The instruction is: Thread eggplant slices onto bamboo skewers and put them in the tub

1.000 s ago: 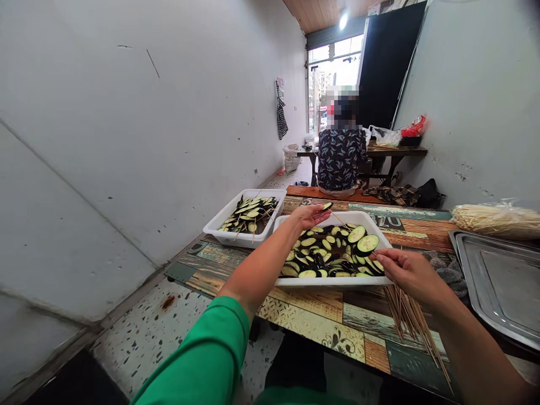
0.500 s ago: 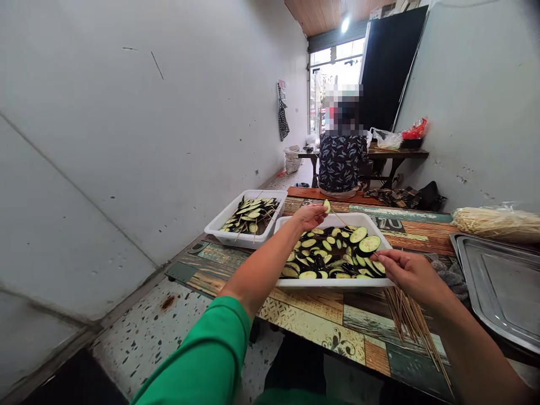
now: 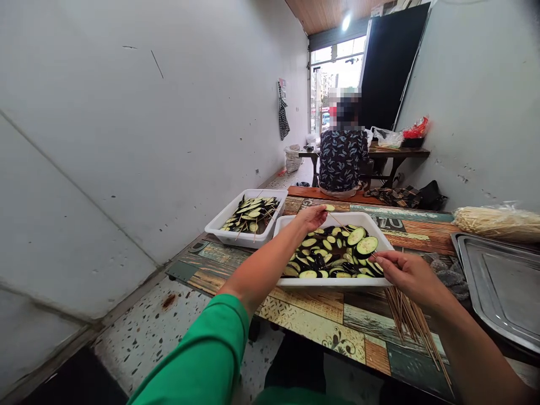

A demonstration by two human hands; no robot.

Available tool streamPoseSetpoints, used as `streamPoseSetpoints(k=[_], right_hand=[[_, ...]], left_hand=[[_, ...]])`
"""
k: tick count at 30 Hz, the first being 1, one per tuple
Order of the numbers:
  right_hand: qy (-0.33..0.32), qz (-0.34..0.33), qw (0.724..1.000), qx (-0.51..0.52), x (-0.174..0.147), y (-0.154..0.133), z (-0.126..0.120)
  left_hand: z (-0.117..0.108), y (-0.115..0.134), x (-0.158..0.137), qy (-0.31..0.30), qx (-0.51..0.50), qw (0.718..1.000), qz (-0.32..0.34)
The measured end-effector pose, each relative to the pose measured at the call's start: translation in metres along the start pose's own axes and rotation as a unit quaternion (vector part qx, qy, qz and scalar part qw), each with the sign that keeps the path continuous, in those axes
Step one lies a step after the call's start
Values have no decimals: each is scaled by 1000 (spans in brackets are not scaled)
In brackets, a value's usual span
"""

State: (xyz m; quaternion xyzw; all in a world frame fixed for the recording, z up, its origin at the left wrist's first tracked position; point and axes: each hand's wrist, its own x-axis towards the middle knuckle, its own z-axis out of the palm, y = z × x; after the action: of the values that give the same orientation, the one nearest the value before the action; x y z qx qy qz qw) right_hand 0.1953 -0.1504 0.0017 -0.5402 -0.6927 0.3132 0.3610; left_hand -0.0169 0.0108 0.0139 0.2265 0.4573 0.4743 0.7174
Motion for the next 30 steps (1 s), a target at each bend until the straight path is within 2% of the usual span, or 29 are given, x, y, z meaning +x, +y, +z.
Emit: streamPoseSetpoints(k=[7,17,30], right_hand=[[22,3,1000,-4,-1,-4,0],[13,10,1000,1,1,7,1],[8,21,1000,20,0,7,0]], left_hand=[[3,-1,-8,-13,-21,1000,-6],[4,-3,-7,-25,-28,999,11],[6,-4,-5,-13,-39,999,25]])
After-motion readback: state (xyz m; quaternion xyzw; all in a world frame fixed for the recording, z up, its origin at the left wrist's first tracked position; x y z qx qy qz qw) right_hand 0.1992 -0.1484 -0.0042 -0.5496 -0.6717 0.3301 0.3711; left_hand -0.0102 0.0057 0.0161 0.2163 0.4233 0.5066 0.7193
